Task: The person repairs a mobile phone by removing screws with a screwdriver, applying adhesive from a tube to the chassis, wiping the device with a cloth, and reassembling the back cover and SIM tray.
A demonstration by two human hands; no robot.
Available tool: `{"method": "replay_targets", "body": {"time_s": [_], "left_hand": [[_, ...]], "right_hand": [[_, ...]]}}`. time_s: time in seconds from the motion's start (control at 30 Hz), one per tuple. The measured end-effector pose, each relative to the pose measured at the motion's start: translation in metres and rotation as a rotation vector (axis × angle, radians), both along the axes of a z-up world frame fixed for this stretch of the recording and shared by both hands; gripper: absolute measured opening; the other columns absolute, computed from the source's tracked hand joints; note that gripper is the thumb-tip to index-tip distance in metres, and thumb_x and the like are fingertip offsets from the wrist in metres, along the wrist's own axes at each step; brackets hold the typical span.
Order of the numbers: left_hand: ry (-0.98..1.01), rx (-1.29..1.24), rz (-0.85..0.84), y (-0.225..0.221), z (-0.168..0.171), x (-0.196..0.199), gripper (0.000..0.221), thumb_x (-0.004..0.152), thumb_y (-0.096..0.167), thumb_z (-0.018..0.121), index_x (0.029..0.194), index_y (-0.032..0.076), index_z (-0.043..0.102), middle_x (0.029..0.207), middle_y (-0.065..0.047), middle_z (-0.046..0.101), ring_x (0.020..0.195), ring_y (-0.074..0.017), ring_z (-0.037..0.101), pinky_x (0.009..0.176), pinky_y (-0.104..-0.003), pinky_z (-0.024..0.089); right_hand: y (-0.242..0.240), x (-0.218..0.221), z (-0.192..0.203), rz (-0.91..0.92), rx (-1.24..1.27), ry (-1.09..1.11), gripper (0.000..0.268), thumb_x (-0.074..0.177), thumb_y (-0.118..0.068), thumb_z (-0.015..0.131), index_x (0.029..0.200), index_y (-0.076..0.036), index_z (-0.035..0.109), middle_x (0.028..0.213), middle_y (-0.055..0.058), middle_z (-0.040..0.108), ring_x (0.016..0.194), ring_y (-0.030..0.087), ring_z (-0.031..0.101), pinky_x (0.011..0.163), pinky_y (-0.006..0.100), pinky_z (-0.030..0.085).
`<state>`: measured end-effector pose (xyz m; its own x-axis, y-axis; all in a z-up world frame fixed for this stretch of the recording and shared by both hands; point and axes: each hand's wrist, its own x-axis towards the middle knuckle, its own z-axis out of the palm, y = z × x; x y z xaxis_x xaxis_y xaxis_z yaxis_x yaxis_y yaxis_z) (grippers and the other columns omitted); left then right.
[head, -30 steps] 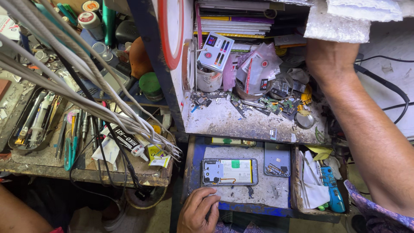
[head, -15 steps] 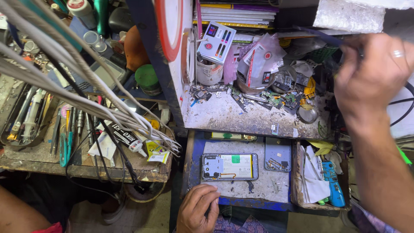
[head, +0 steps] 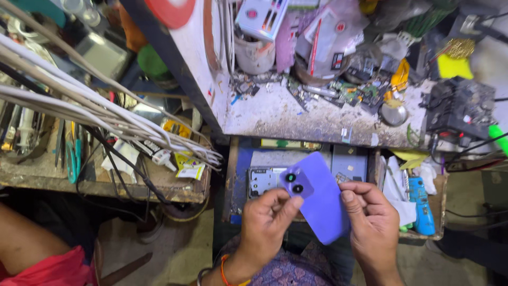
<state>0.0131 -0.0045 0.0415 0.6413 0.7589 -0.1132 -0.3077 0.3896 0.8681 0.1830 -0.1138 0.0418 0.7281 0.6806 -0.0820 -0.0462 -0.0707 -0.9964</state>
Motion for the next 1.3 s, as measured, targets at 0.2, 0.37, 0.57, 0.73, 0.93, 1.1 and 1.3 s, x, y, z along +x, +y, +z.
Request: {"method": "replay_targets", "body": {"time_s": [0.2, 0.37, 0.57, 0.73, 0.93, 1.1, 1.3], "left_hand": [[-0.014, -0.080, 0.081, 0.002, -0.017, 0.002, 0.018, 0.101, 0.010, 0.064, 0.097, -0.006, 0.070, 0.086, -0.010, 0.077, 0.076, -0.0144, 0.076, 0.072, -0.029, 0.066], [0.054, -0.057, 0.122, -0.007, -0.029, 0.002, 0.015, 0.101, 0.009, 0.069, 0.100, -0.006, 0.071, 0.086, -0.009, 0.076, 0.075, -0.0117, 0.072, 0.069, -0.026, 0.061], [0.355, 0.283, 0.111, -0.017, -0.021, -0.009, 0.015, 0.094, 0.013, 0.076, 0.094, -0.002, 0.076, 0.082, -0.005, 0.078, 0.072, -0.0098, 0.072, 0.063, -0.026, 0.059], [0.356, 0.925, 0.097, -0.001, -0.017, -0.044, 0.020, 0.091, 0.013, 0.086, 0.083, 0.005, 0.070, 0.081, -0.007, 0.072, 0.075, -0.0226, 0.073, 0.071, -0.034, 0.058], [0.571, 1.139, 0.221, 0.039, -0.011, -0.074, 0.044, 0.091, 0.001, 0.073, 0.132, 0.000, 0.058, 0.130, -0.016, 0.066, 0.126, -0.0322, 0.067, 0.110, -0.040, 0.055], [0.590, 1.069, 0.068, 0.057, -0.003, -0.079, 0.069, 0.087, 0.012, 0.081, 0.145, -0.001, 0.046, 0.144, -0.020, 0.058, 0.136, -0.0348, 0.058, 0.113, -0.041, 0.050], [0.624, 1.080, -0.100, 0.070, -0.010, -0.075, 0.088, 0.087, 0.014, 0.080, 0.157, 0.001, 0.028, 0.154, -0.022, 0.047, 0.145, -0.0391, 0.049, 0.120, -0.044, 0.044]], "right_hand": [[0.001, -0.019, 0.020, -0.113, 0.038, -0.594, 0.022, 0.109, -0.007, 0.065, 0.128, 0.001, 0.062, 0.125, 0.012, 0.072, 0.116, 0.015, 0.072, 0.107, 0.029, 0.058], [0.013, -0.035, 0.037, 0.257, -0.162, -0.994, 0.072, 0.067, -0.017, 0.089, 0.130, 0.003, 0.061, 0.134, 0.025, 0.063, 0.124, 0.037, 0.063, 0.105, 0.043, 0.050], [0.015, -0.038, 0.025, 0.264, -0.201, -0.925, 0.064, 0.071, -0.012, 0.085, 0.131, -0.005, 0.063, 0.141, 0.023, 0.060, 0.127, 0.036, 0.063, 0.106, 0.040, 0.051], [0.001, 0.000, 0.029, 0.206, -0.345, -0.861, 0.063, 0.077, -0.011, 0.082, 0.137, -0.006, 0.062, 0.148, 0.020, 0.060, 0.134, 0.037, 0.062, 0.113, 0.042, 0.048], [0.015, 0.010, 0.038, 0.600, -0.269, -1.014, 0.061, 0.069, -0.016, 0.082, 0.129, -0.013, 0.067, 0.141, 0.018, 0.059, 0.130, 0.036, 0.056, 0.112, 0.042, 0.043], [0.060, -0.007, 0.041, 0.841, -0.264, -1.098, 0.066, 0.065, -0.010, 0.079, 0.130, -0.017, 0.066, 0.138, 0.018, 0.056, 0.132, 0.040, 0.051, 0.117, 0.054, 0.037], [0.090, -0.020, 0.037, 0.936, -0.248, -1.172, 0.057, 0.072, -0.008, 0.072, 0.128, -0.015, 0.067, 0.136, 0.020, 0.055, 0.131, 0.041, 0.051, 0.116, 0.059, 0.035]]}}
